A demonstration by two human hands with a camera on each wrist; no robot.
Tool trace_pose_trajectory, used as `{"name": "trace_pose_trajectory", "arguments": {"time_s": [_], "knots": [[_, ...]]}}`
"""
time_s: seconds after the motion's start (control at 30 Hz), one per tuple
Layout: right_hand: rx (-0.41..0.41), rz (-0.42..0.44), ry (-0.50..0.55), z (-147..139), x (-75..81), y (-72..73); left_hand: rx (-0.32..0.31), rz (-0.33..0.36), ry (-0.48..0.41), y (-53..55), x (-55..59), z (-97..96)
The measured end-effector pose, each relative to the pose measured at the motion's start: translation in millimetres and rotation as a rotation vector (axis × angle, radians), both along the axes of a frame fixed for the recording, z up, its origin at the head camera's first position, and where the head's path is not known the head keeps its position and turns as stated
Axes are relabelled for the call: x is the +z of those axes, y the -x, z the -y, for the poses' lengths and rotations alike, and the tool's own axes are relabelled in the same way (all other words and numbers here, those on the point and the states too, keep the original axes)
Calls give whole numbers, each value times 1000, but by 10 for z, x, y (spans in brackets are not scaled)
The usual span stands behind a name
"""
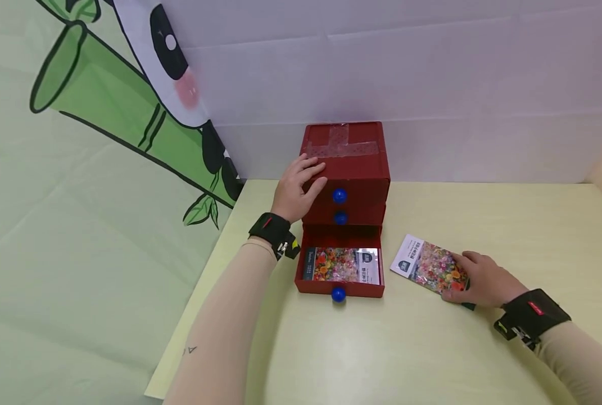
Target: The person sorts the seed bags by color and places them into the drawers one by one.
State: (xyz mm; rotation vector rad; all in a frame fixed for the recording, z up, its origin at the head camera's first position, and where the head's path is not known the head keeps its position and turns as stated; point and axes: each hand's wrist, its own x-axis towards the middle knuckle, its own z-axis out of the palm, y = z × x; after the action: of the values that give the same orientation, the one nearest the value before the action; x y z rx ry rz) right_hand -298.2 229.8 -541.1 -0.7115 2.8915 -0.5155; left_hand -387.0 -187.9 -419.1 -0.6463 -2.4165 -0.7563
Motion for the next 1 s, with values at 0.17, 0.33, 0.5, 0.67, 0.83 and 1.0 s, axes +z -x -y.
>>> {"name": "trace_pose_trajectory", "arguments": {"time_s": [0.17,0.33,0.5,0.67,0.83,1.0], "knots": [[-11,-8,4,-4,-28,-4,-9,6,-2,2,12,-29],[-20,-39,33,21,-61,1,-1,8,3,-5,-12,-11],[-34,-67,78,47,-87,47,16,5,4,-4,-33,7],[-62,-59,112,38,-56,112,16,11,-5,7,-22,-9],[-81,-77,145,2,12,156,18,6,-9,21,-28,-32],[-100,-138,205,-21,64,203,16,6,0,50,-59,-21]]}}
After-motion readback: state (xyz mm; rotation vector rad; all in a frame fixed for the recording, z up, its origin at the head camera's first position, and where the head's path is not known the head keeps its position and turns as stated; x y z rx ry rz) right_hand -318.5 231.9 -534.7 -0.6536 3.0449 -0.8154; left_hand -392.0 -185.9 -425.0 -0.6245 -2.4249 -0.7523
